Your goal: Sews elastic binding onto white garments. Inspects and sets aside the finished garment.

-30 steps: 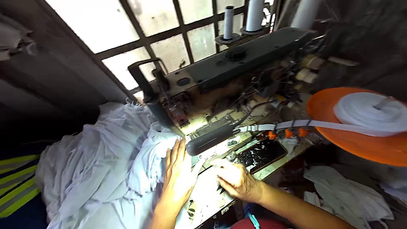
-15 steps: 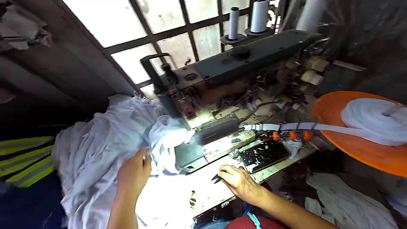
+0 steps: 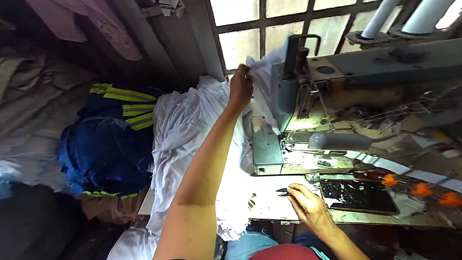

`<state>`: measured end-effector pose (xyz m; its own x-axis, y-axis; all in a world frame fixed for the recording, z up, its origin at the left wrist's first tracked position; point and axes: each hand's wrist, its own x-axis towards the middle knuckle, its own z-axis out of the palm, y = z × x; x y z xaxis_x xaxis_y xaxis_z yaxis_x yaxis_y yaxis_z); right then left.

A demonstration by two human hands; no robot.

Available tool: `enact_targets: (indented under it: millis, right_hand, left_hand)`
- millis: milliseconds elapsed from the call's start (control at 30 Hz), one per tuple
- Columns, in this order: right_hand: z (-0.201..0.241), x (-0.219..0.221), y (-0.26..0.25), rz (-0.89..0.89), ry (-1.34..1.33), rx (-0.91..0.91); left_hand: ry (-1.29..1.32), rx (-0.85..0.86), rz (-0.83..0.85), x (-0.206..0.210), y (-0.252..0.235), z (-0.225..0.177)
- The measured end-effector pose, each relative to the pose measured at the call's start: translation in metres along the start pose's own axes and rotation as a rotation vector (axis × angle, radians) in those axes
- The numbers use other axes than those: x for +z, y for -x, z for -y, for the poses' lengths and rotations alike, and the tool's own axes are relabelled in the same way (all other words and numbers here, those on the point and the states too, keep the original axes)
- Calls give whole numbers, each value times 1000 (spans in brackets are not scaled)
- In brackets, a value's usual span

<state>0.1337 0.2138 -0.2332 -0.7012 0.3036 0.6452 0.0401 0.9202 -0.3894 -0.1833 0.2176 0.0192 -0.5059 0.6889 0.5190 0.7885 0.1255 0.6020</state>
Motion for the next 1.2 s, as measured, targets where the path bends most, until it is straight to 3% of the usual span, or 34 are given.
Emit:
enact_targets:
  millis: [67,133,267,367,433,567,700,767,900,1033,1200]
  right_hand:
    - [-1,-1,0,2,-7,-7]
    - [-2,-2,0,3,-23,-8]
    - [3,-3,-5,-4,-193,32]
    - [26,5,-26,81,-410,-12]
    - [49,11,-50,219,-536,-79]
    - [82,35,-90,431,-696,-79]
    - [103,60,-112,506,-738,146]
    - [107,74,-120,511,-729,181]
    - [97,96,-118,408,-760,154]
    - [74,105,-104,290,-893,152]
    - [82,106,-101,224,-657,12]
  left_hand:
    - [-55,-102,247,-18,28,30]
    - [-106,-145,365,-45,64,53]
    - [-211,-233,260,-100,145,70]
    - [-439,-292,257,-102,177,86]
    - [-508,-290,277,-96,179,103]
    - [-356,-336,296,-120,154,107]
    - [6,-433,38,-158,122,76]
    - [175,-370,-65,-168,106,74]
    - [56,-276,65,-163,111,85]
    - [-113,-234,269,-138,187,72]
    - [-287,-461,324,-72,255,53]
